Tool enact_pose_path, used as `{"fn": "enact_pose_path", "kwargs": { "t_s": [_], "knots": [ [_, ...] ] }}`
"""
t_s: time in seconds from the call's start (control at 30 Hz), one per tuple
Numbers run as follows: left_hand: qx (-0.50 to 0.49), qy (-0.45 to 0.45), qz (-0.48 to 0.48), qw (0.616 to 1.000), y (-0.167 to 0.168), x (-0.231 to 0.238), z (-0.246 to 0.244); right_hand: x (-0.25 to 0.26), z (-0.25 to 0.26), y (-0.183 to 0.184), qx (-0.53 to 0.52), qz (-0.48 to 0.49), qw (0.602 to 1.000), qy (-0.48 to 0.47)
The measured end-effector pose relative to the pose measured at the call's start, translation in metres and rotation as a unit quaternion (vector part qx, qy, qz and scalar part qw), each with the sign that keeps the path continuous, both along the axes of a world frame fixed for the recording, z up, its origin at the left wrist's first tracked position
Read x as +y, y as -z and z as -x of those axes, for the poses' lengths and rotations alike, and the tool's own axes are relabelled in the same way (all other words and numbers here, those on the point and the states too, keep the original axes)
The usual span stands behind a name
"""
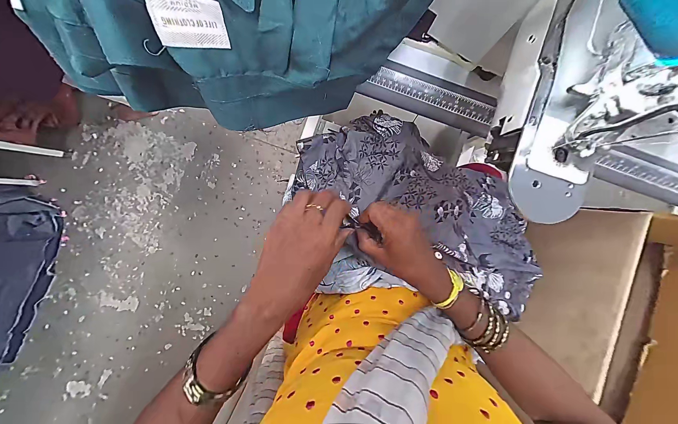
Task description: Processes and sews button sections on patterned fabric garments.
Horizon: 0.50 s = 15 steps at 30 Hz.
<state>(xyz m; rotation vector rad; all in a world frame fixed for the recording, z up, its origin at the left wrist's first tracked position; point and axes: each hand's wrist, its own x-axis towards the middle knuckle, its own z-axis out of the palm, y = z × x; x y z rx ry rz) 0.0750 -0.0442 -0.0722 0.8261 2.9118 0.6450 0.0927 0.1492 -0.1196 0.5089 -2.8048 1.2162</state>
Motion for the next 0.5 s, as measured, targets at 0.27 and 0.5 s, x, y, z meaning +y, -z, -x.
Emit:
{"fn": "enact_pose_path", "kwargs": {
  "t_s": [0.27,0.5],
  "knots": [
    [-0.006,0.078,-0.067,0.995,0.037,0.004,0.016,0.008,-0.004,-0.003,-0.006,0.001,0.998,0.062],
    [-0.012,0.046,-0.074,0.996,0.041,0.004,0.006,0.007,-0.005,-0.002,-0.048,0.016,0.995,0.084]
  ]
}}
